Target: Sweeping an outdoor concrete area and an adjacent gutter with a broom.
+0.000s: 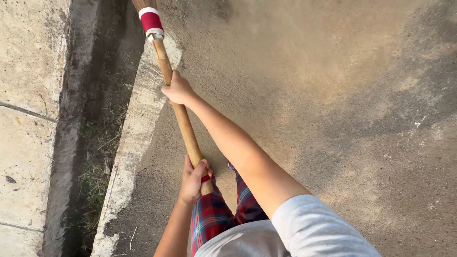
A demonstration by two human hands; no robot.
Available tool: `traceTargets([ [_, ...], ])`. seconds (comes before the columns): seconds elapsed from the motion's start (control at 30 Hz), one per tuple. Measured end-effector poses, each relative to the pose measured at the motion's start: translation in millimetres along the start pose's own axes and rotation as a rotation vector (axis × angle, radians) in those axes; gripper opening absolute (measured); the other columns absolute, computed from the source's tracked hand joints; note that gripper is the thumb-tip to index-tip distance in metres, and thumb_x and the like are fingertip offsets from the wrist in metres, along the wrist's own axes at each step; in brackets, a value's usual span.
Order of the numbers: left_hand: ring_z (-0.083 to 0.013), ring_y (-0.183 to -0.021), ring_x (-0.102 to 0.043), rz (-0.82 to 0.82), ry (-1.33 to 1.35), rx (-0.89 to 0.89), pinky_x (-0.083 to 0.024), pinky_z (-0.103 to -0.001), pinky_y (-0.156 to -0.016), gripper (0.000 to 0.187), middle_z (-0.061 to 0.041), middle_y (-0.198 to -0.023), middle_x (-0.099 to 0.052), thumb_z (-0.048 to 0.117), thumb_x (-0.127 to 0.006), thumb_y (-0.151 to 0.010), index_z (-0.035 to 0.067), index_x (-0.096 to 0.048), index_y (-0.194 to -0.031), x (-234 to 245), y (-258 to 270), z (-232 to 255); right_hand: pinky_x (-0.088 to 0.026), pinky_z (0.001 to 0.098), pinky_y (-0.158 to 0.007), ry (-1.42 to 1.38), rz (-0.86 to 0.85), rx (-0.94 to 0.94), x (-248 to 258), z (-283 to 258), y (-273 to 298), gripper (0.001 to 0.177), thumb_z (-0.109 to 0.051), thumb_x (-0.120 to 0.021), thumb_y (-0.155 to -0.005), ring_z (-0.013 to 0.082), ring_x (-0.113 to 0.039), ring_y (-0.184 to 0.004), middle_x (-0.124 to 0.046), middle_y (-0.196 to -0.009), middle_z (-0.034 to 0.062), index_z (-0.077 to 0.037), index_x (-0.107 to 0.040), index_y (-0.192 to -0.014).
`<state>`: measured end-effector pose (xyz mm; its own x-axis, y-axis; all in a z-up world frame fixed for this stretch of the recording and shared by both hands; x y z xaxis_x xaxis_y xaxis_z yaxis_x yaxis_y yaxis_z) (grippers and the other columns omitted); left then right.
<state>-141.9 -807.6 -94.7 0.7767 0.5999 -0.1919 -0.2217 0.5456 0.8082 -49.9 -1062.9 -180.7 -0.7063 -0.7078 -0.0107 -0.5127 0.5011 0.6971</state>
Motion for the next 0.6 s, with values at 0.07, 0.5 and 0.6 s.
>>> traceTargets([
  [0.07,-0.0146,-0.062,-0.059,-0.007,-0.033,0.002,-0.052,-0.029,-0.058,0.047,-0.006,-0.082,-0.059,0.009,-0.059,-0.093,0.006,-0.039,-0.135,7.1,32.6,14.1,-0.061,0.0307,-0.051,-0.039,0.02,0.028,-2.9,-14.1,26.7,0.049,-0.014,-0.063,-0.092,0.0201,-0.069,-0.058,-0.064,-0.089,0.0143,0.005,-0.039,-0.13],
  [0.5,-0.0157,-0.053,-0.058,-0.325,-0.257,0.519,-0.05,-0.03,-0.05,0.054,-0.005,-0.078,-0.057,0.014,-0.07,-0.091,0.003,-0.047,-0.139,71.3,120.4,-41.5,-0.057,0.0408,-0.049,-0.603,0.464,-0.496,-12.8,261.5,178.3,0.034,-0.014,-0.063,-0.092,0.025,-0.063,-0.056,-0.057,-0.088,0.0151,-0.002,-0.044,-0.118],
  [0.6,-0.016,-0.053,-0.058,-0.235,-0.338,0.528,-0.049,-0.03,-0.051,0.053,-0.005,-0.076,-0.057,0.015,-0.069,-0.091,0.008,-0.047,-0.138,90.9,107.3,-19.0,-0.057,0.0426,-0.05,-0.58,0.408,-0.557,-47.9,254.3,131.5,0.037,-0.013,-0.066,-0.091,0.0272,-0.064,-0.059,-0.058,-0.089,0.0145,-0.003,-0.042,-0.118],
])
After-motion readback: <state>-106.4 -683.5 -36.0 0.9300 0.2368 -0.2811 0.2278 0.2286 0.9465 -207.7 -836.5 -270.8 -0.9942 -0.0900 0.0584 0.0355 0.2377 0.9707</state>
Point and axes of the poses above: each hand's wrist, its own y-axis away from the middle knuckle, its own x-axis out of the back of the hand, z = x × y, the point moved 9 cm from there along -y, towards the middle knuckle
